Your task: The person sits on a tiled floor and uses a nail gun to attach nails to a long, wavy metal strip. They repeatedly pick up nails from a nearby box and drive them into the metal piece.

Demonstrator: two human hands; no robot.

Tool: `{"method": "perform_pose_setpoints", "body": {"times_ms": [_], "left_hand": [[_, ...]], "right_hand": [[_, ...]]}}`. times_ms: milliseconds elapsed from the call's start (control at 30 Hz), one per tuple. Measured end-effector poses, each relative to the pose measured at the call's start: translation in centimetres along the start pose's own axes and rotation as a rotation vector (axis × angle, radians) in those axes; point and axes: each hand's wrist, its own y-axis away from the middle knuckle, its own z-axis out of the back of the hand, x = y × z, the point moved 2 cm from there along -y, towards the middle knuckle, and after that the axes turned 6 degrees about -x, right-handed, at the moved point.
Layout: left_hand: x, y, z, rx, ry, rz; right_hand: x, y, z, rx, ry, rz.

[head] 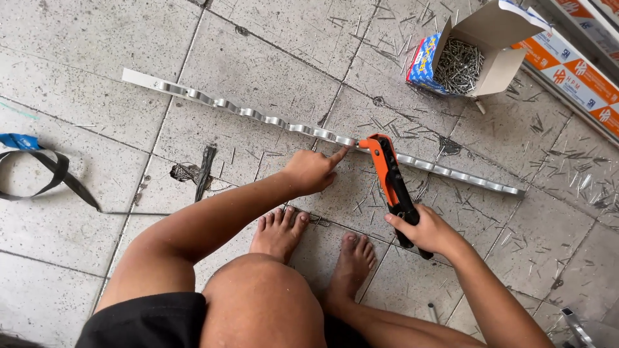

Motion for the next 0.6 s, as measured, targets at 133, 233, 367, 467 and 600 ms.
{"method": "perform_pose_setpoints", "body": {"times_ms": [133, 233, 367, 467, 600], "left_hand": [[0.8, -0.3, 0.1, 0.051, 0.051, 0.023], [1.3, -0.4, -0.1, 0.081, -0.013, 0.036], [1.3, -0.5, 0.1, 0.147, 0.008, 0.025], [1.4, -0.6, 0.5, 0.151, 0.002, 0.027], [1.7, -1.2, 1.1, 0.185, 0.057, 0.066]], "right_hand": [[3.0, 0.6, 2.0, 0.004, 0.222, -0.021], [1.8, -0.6, 2.3, 0.055, 0.280, -0.052], [1.1, -1.3, 2.1, 0.120, 0.219, -0.094], [2.1, -0.7, 2.4, 0.077, 0.299, -0.080], [-0.2, -1.9, 1.0, 0.098, 0.163, -0.124]]}}
